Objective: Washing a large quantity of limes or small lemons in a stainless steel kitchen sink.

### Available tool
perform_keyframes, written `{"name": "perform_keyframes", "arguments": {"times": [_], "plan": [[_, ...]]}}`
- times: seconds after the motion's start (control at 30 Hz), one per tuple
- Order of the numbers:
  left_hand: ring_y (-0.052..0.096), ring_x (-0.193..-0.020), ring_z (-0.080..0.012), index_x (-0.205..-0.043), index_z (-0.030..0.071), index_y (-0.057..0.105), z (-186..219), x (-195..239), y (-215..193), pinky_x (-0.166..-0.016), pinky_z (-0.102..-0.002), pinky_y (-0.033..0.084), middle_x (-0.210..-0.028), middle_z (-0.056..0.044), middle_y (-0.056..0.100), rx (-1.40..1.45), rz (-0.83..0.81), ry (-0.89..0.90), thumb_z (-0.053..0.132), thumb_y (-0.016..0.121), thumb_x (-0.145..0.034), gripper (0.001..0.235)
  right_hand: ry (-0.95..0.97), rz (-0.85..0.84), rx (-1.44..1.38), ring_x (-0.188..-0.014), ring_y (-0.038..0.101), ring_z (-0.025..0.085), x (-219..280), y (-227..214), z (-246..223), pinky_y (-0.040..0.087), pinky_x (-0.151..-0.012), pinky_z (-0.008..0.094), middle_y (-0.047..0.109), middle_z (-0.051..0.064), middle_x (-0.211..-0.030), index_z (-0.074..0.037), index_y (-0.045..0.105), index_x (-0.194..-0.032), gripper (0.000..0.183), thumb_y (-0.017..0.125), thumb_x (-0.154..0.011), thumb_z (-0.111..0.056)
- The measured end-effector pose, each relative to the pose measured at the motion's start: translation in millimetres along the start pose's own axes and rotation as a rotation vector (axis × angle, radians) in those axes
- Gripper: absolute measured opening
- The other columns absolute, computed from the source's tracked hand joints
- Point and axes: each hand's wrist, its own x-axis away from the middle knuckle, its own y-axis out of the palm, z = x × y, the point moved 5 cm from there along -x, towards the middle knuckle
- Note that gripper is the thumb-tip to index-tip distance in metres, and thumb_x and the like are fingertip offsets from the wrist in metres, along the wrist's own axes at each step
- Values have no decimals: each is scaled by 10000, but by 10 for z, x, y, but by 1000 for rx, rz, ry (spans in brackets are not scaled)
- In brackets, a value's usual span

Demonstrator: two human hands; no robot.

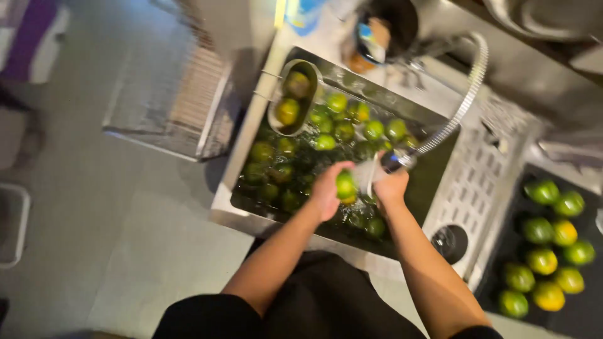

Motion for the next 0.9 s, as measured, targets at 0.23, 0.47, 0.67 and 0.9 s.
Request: {"name": "perform_keyframes", "arguments": {"times": [0.23, 0.47, 0.67, 0.9], "plan": [[625, -1020, -225, -1192, 154, 582, -32, -218, -129, -842, -462, 493, -1168, -40, 678, 223, -107, 79, 603, 573, -1008, 485, -172, 40, -527, -704, 508, 140, 446, -157, 109, 404, -612, 335, 637, 9, -818, -56, 766, -1099, 168, 696, -990, -163], [433, -1285, -125, -1381, 201, 571, -313, -222, -114, -985, -423, 337, -1451, 18, 548, -179, 113, -22, 457, 617, -1011, 452, -287, 188, 167, -698, 663, 167, 619, -79, -477, 524, -691, 369, 700, 172, -811, -4, 743, -891, 247, 784, -941, -242], [588, -1256, -298, -1272, 150, 570, -49, -65, -72, -997, -583, 552, -1360, -95, 575, 167, -180, -44, 356, 572, -990, 349, -148, 63, -634, -835, 581, 85, 323, -337, -160, 491, -769, 281, 712, 0, -978, -28, 749, -1199, 264, 712, -994, -189], [607, -1223, -257, -1314, 158, 618, -191, -189, -282, -985, -516, 495, -1360, -63, 623, 191, -153, -88, 470, 522, -1054, 418, -78, -7, -613, -975, 615, 88, 886, -405, -228, 499, -874, 263, 723, 6, -1102, -31, 718, -1246, 298, 655, -1018, -213]]}}
